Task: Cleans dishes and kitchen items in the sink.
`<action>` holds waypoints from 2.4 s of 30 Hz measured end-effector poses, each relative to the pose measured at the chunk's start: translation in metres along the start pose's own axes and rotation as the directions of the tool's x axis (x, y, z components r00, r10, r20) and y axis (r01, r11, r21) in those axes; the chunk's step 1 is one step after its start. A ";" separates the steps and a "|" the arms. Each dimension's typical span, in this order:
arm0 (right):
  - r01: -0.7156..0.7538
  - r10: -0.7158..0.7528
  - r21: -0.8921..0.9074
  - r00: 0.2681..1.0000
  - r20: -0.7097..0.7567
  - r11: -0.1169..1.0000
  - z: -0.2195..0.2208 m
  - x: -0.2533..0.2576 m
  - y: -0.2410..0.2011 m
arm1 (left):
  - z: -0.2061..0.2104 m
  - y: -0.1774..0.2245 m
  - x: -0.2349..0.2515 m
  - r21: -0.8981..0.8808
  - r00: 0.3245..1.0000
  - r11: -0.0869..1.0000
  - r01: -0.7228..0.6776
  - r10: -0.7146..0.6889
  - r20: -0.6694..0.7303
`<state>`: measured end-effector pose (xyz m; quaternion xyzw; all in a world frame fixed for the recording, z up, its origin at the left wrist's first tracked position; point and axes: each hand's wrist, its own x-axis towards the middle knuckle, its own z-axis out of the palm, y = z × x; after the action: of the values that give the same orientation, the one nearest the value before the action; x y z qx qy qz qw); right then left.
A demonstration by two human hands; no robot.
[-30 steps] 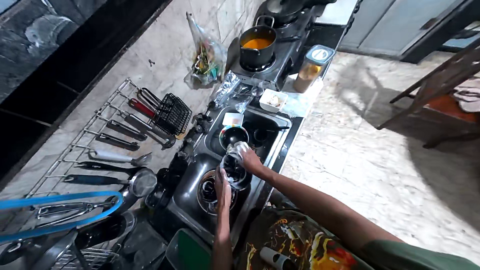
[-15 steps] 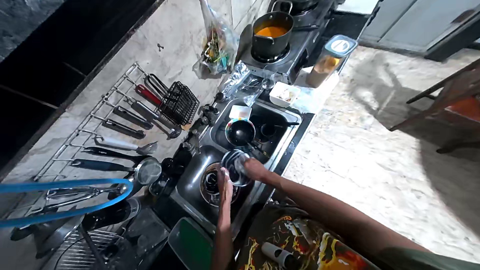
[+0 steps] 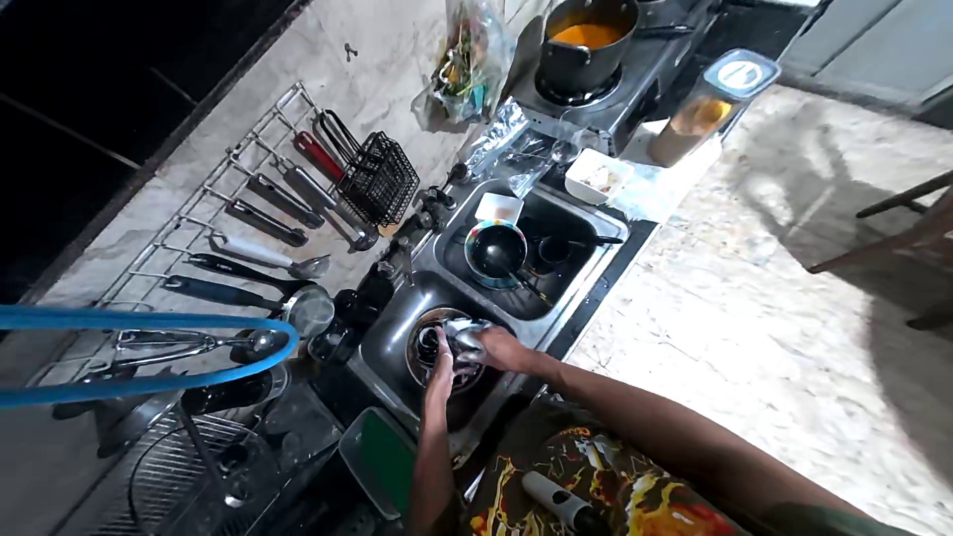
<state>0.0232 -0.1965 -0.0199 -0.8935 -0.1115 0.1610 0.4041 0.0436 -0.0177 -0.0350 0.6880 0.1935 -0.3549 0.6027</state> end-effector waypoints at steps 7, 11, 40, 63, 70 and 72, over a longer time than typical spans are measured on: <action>-0.068 0.269 0.804 0.956 -0.117 0.591 0.005 0.036 0.004 | -0.021 -0.046 0.025 -0.542 0.991 0.830 -0.133 0.106 -0.082; -0.182 0.418 0.822 0.905 -0.074 0.540 0.018 0.049 0.010 | -0.014 -0.055 0.026 -0.702 0.977 0.690 -0.178 0.041 -0.208; -0.733 0.798 0.318 0.572 -0.191 0.602 -0.086 0.021 0.128 | -0.057 -0.096 0.112 0.311 0.692 0.896 0.317 0.006 -0.722; -0.580 0.787 0.752 0.601 0.137 0.312 -0.050 0.084 0.184 | 0.131 0.078 0.208 0.738 0.871 0.650 -0.184 0.455 -0.184; -0.460 0.746 0.857 0.650 0.147 0.232 -0.055 0.078 0.177 | 0.142 0.086 0.235 0.653 0.932 0.755 -0.055 0.273 -0.238; -0.392 0.710 0.898 0.689 0.142 0.201 -0.066 0.062 0.173 | 0.140 0.083 0.240 0.653 0.934 0.755 -0.056 0.271 -0.233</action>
<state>0.1176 -0.3335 -0.1220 -0.5347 0.3850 0.1893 0.7280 0.2265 -0.2082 -0.1538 0.9126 0.0933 -0.2308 0.3244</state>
